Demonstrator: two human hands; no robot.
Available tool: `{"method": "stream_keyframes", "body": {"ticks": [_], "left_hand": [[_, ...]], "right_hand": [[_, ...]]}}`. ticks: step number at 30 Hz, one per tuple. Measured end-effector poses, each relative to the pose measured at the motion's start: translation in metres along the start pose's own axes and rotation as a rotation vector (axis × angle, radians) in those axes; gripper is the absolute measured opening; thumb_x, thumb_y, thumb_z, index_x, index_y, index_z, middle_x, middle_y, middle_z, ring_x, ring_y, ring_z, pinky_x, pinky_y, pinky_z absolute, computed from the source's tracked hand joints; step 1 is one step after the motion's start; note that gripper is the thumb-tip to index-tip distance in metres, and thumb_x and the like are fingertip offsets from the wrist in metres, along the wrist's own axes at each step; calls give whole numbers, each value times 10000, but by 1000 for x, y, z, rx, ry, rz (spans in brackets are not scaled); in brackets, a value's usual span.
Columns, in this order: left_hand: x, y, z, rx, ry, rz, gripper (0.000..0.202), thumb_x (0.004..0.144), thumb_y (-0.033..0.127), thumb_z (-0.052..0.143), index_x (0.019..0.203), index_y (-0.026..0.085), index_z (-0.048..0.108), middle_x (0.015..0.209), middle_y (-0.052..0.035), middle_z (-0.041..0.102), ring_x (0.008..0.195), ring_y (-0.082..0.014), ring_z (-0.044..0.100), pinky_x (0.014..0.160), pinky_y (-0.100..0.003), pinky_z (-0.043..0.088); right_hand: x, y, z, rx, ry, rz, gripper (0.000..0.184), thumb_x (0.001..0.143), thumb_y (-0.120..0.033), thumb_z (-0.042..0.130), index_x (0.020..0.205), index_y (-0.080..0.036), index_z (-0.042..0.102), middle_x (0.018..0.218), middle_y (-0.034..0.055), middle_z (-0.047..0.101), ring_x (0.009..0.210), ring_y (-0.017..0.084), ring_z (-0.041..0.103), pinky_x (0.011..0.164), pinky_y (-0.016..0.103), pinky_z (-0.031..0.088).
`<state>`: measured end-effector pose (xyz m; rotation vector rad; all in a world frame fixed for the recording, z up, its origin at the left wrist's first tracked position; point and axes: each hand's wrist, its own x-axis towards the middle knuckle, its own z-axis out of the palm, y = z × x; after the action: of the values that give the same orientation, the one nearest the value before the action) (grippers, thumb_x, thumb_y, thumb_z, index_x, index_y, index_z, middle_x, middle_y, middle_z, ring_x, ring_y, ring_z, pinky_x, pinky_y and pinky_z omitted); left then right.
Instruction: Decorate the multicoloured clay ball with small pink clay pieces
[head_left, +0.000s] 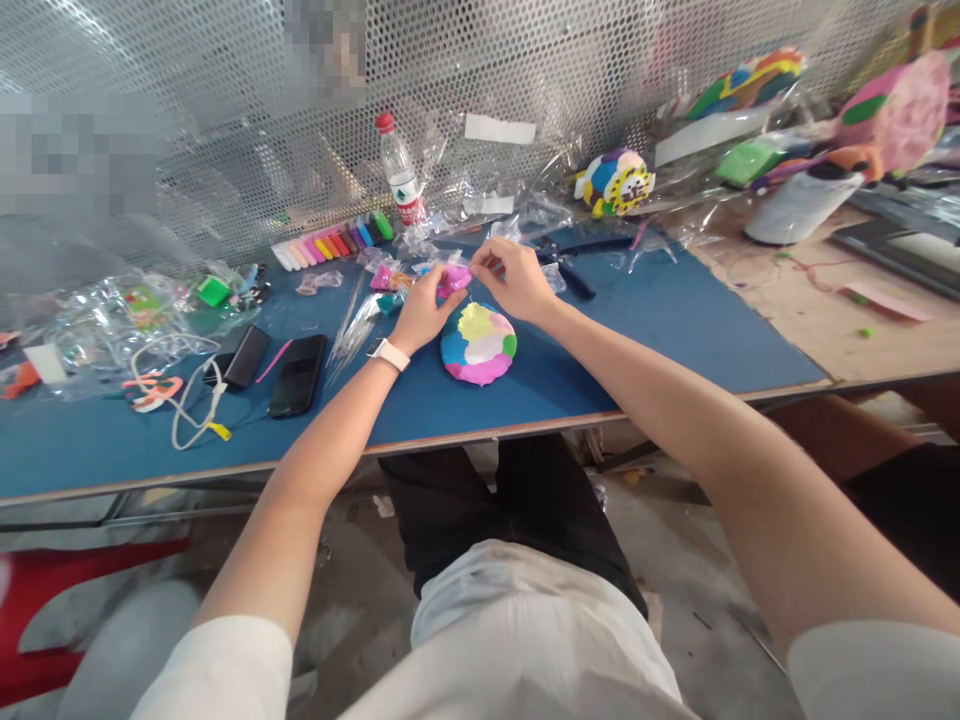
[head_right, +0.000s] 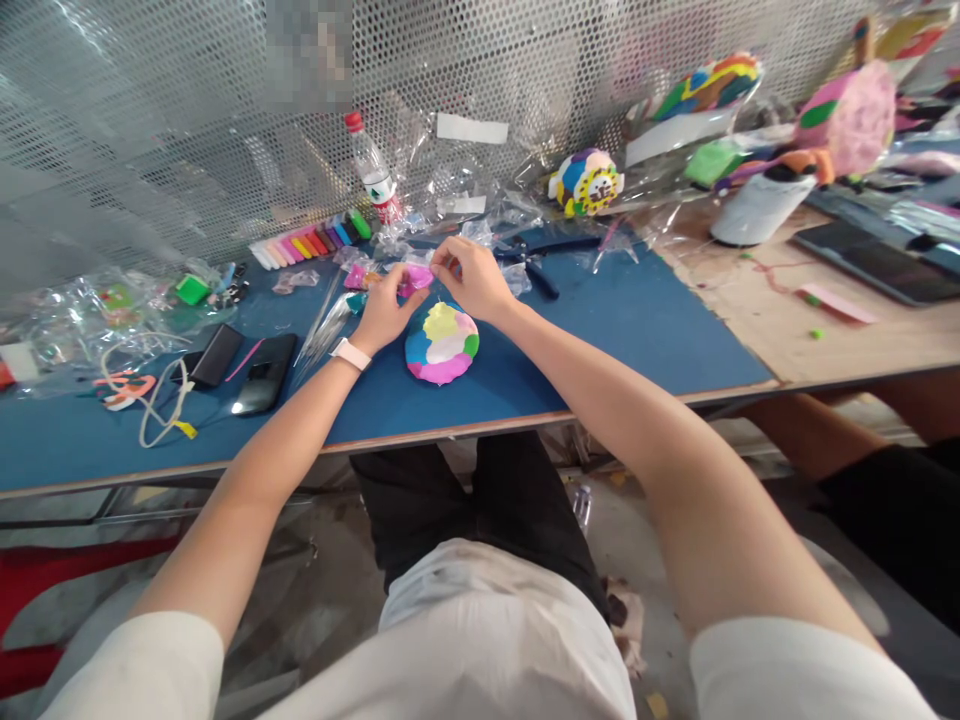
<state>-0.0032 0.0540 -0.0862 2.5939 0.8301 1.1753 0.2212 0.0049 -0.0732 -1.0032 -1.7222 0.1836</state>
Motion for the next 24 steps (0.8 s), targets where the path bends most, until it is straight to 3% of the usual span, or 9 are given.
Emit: {"method": "stream_keyframes", "body": {"ticks": [5,16,24], "left_hand": [[2,2,-3,3,-18,-26,246,1072,444,729,1132,216,657,1047,-85,755,1004,-271,726,907,-398,548],[2,4,-8,18,-6,-17,174,1063,347,738,1159,206,706,1054,-70,789,981,-244,742,884,-352,534],[0,1,-5,40,-6,-56,185,1023,355,796,1111,207,728,969,-46,775,896,-226,715,828,-341,510]], "right_hand": [[0,-2,0,-22,45,0,149,1029,-395,735,995,-254,703,1047,67,749,876,247,707,811,444,630],[0,2,1,-28,14,-13,273,1014,-523,752,982,-255,714,1044,79,736,872,251,712,808,462,647],[0,2,0,-47,37,-14,102,980,-349,758,957,-250,762,1023,73,767,882,256,715,841,465,641]]}}
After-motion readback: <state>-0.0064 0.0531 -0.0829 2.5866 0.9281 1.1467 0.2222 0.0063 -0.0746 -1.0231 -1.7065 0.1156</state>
